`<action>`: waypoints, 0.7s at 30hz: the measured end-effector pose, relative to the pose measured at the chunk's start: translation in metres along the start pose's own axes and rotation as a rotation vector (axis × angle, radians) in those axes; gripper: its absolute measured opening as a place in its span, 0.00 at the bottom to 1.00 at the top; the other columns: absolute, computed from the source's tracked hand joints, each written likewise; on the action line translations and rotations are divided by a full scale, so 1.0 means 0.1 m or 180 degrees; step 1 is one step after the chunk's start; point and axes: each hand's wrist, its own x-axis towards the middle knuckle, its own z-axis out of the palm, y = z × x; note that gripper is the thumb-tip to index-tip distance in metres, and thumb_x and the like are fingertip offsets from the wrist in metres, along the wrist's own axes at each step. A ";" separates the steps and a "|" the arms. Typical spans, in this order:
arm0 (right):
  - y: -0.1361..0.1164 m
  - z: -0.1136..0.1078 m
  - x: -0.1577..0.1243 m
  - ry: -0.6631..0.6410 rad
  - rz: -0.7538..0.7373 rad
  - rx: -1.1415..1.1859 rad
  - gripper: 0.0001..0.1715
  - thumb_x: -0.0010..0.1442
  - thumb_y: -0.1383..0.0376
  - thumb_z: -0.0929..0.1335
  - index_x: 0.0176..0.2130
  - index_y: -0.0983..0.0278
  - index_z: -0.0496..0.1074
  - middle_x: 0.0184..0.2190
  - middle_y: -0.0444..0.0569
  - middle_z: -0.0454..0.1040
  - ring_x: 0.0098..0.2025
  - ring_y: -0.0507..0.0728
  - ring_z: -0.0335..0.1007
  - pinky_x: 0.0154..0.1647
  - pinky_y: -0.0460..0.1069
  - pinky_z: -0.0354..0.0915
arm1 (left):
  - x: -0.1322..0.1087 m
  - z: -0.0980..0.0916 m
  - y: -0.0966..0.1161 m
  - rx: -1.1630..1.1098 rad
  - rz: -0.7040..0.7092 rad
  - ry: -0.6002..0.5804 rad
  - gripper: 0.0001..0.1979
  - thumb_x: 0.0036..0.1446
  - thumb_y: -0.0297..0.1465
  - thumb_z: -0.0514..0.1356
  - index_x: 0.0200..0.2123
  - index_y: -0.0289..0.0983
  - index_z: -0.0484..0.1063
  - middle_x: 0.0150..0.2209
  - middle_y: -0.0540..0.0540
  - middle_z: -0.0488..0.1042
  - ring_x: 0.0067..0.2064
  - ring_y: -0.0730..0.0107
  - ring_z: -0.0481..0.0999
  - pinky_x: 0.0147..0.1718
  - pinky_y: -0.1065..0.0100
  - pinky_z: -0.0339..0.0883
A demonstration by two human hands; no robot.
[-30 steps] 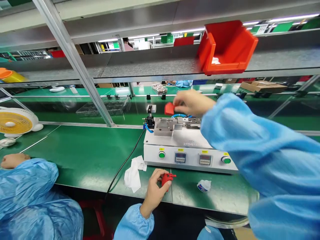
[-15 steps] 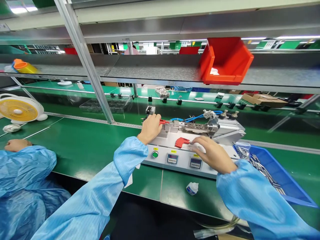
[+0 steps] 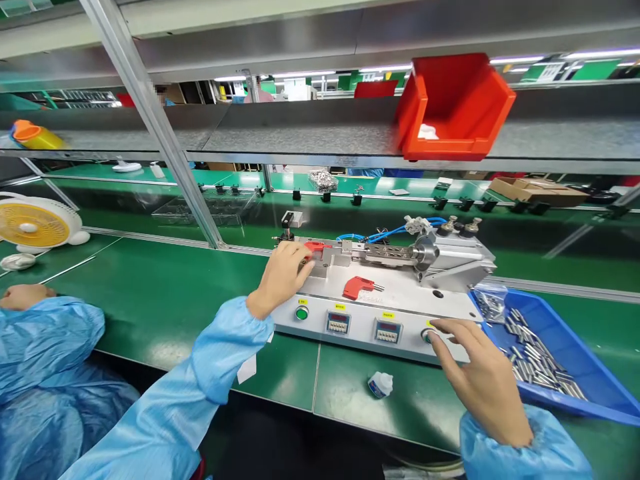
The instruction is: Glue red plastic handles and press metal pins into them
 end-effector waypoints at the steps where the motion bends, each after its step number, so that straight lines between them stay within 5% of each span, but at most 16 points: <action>1: 0.02 0.05 -0.04 0.0052 0.0131 -0.0108 0.19 0.75 0.52 0.62 0.47 0.60 0.77 0.41 0.54 0.80 0.42 0.63 0.80 0.36 0.53 0.74 | -0.16 0.00 0.00 -0.0121 0.0105 0.0173 0.08 0.72 0.31 0.57 0.42 0.38 0.76 0.45 0.41 0.80 0.47 0.57 0.76 0.46 0.58 0.71; 5: 0.11 0.22 -0.20 -0.0092 0.0529 0.0007 0.19 0.73 0.51 0.63 0.47 0.60 0.76 0.35 0.51 0.76 0.31 0.59 0.77 0.32 0.52 0.72 | -0.82 0.06 0.03 -0.0537 0.0333 0.0121 0.09 0.73 0.31 0.54 0.44 0.39 0.74 0.40 0.44 0.79 0.41 0.63 0.78 0.40 0.63 0.73; 8: 0.19 0.25 -0.24 -0.0107 0.0677 0.0402 0.20 0.73 0.49 0.64 0.46 0.59 0.76 0.32 0.49 0.75 0.29 0.58 0.75 0.33 0.52 0.73 | -1.04 0.11 0.05 -0.0630 0.0258 -0.0112 0.09 0.73 0.28 0.54 0.49 0.39 0.74 0.40 0.45 0.79 0.39 0.65 0.80 0.39 0.65 0.74; 15: 0.31 0.26 -0.18 -0.0008 0.1087 0.0688 0.25 0.67 0.41 0.68 0.40 0.59 0.75 0.26 0.45 0.75 0.25 0.57 0.71 0.33 0.52 0.74 | -0.91 0.14 0.08 -0.0667 -0.0273 -0.0325 0.04 0.68 0.27 0.58 0.39 0.41 0.72 0.29 0.52 0.74 0.31 0.69 0.76 0.31 0.68 0.68; 21: 0.05 0.35 -0.40 0.0614 0.1267 0.0594 0.26 0.67 0.41 0.68 0.37 0.60 0.73 0.27 0.47 0.74 0.27 0.56 0.70 0.34 0.51 0.72 | -0.89 0.02 0.11 -0.0796 -0.0299 -0.0523 0.04 0.69 0.29 0.57 0.40 0.41 0.72 0.30 0.52 0.75 0.31 0.69 0.75 0.31 0.68 0.68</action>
